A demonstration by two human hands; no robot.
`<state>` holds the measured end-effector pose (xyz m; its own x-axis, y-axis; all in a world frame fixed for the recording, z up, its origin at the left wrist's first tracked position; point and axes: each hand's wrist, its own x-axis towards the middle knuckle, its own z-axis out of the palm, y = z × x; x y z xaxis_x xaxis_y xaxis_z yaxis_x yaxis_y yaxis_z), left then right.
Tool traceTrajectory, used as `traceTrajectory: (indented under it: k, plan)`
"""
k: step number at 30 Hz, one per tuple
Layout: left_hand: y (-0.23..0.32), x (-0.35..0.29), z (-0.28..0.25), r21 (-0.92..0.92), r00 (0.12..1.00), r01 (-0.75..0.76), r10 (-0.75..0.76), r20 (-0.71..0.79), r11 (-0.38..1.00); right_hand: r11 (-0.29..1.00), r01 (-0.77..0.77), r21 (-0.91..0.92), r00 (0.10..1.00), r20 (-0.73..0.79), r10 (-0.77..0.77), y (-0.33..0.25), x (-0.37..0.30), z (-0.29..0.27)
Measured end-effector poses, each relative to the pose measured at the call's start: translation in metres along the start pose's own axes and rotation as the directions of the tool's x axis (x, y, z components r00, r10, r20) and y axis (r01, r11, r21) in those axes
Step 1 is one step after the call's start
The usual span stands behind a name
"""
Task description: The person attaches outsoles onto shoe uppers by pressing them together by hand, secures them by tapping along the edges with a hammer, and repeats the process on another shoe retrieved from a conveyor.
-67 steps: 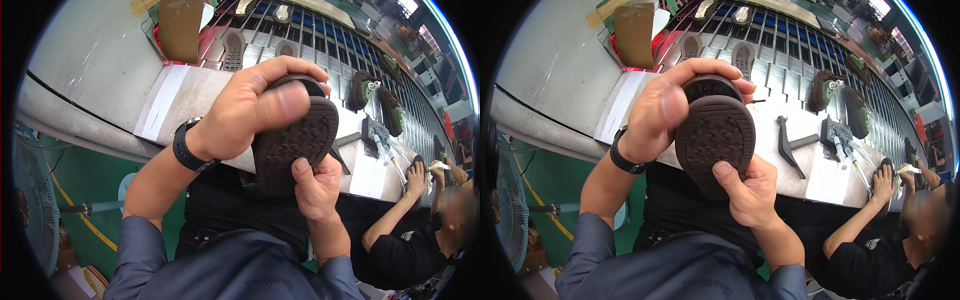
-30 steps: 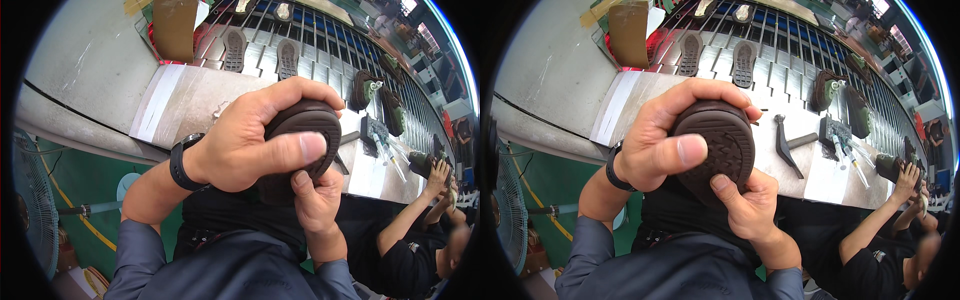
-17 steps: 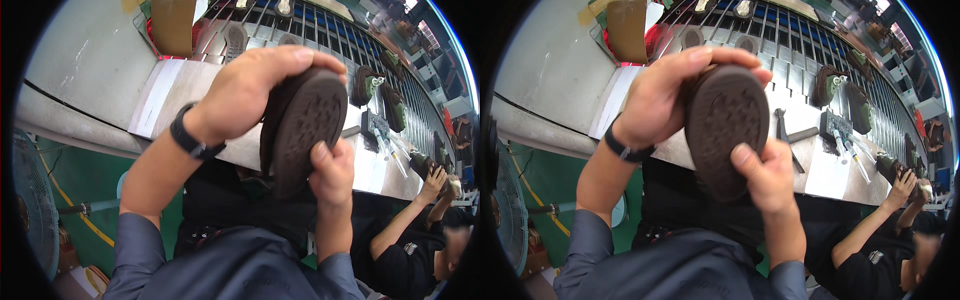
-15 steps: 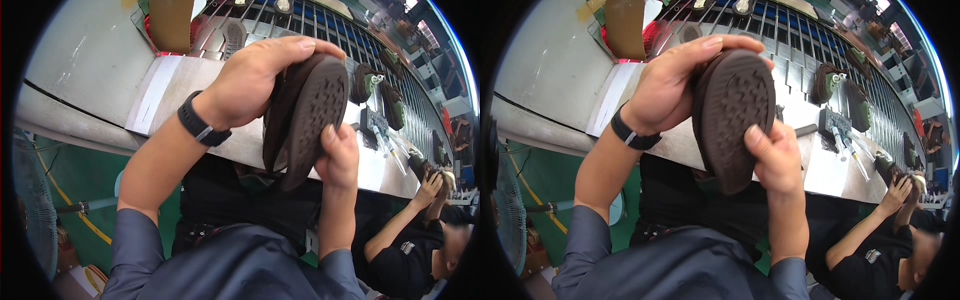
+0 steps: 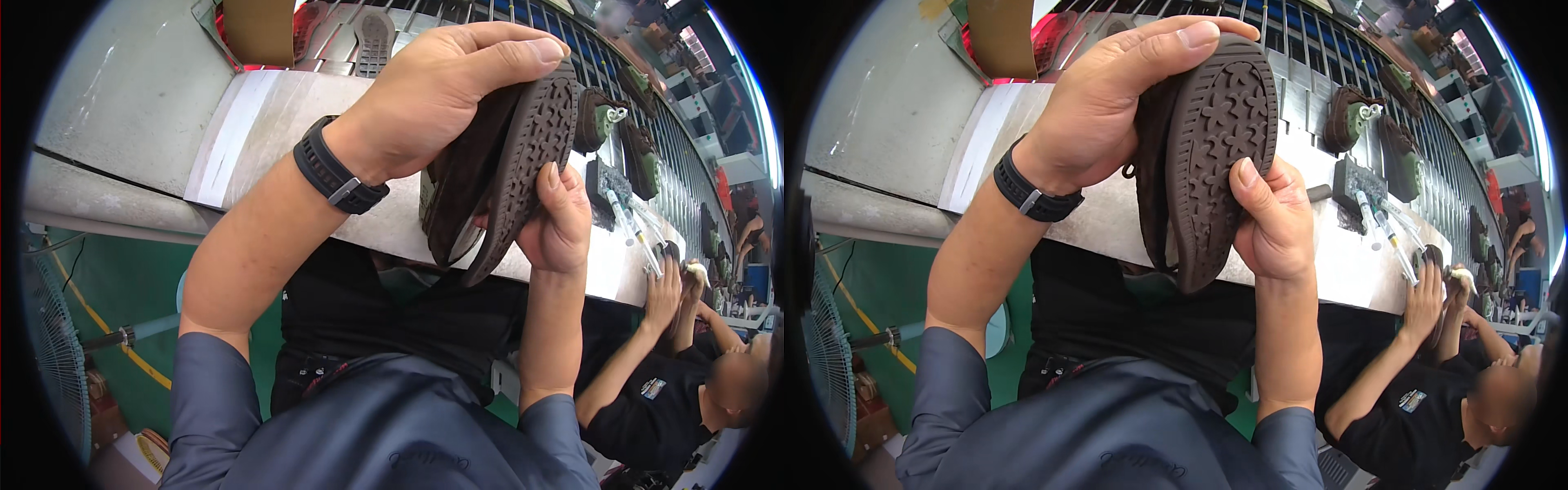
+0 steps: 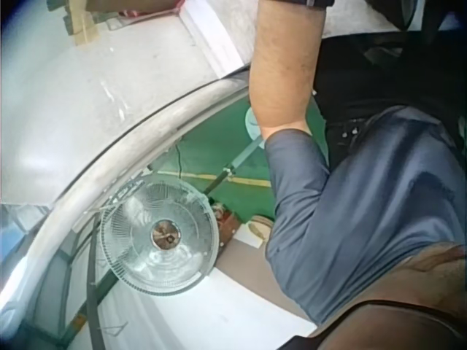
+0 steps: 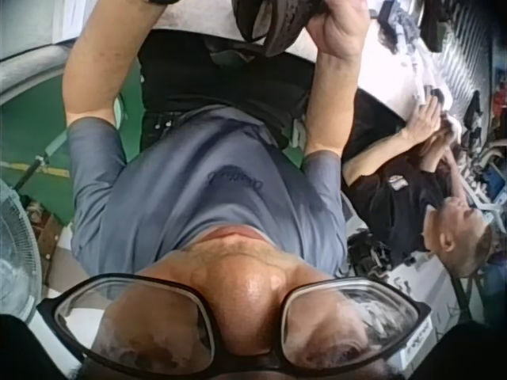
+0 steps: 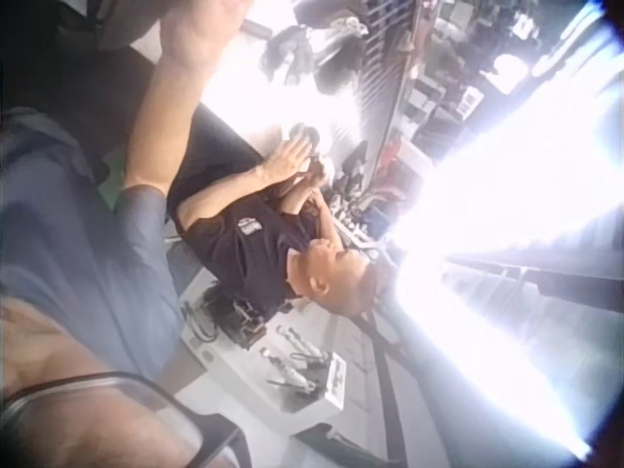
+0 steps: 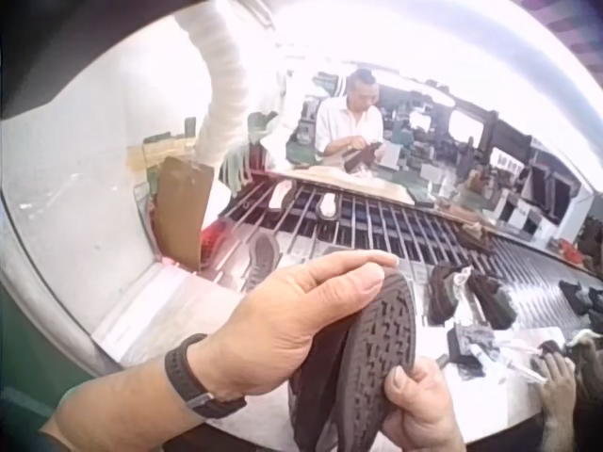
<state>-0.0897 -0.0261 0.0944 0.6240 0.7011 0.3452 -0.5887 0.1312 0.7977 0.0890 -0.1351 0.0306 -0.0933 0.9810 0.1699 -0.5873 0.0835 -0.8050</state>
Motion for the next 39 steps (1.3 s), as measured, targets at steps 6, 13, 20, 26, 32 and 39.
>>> traceTrajectory:
  k: [6, 13, 20, 26, 32, 39]
  plan:
    - [0.010, -0.007, -0.001, -0.082, 0.992, 0.119, -0.114, 0.053, 0.990, 0.993, 0.060, -0.098, 0.997, -0.035, -0.063, 0.003, 0.001, 0.004]
    - [-0.006, -0.007, -0.012, 0.208, 0.989, -0.143, 0.132, 0.068, 0.968, 0.989, 0.090, -0.115, 0.993, -0.069, -0.098, 0.005, 0.001, 0.004]
    - [0.004, -0.018, -0.011, 0.219, 0.980, -0.181, 0.157, 0.124, 0.959, 0.968, 0.126, -0.218, 0.986, -0.082, -0.147, 0.006, -0.004, 0.024]
    - [0.022, -0.049, -0.005, 0.276, 0.978, -0.170, 0.127, 0.166, 0.946, 0.897, 0.055, -0.439, 0.987, -0.112, -0.115, 0.002, -0.039, 0.068]
    - [0.054, -0.095, 0.017, 0.392, 0.994, -0.101, 0.108, 0.003, 0.914, 0.720, 0.242, -0.650, 0.965, 0.080, -0.251, 0.004, -0.044, 0.085]
    - [0.059, -0.118, 0.000, 0.649, 0.944, -0.306, 0.311, 0.111, 0.697, 0.610, 0.217, -0.762, 0.975, 0.140, -0.172, 0.006, -0.042, 0.100]
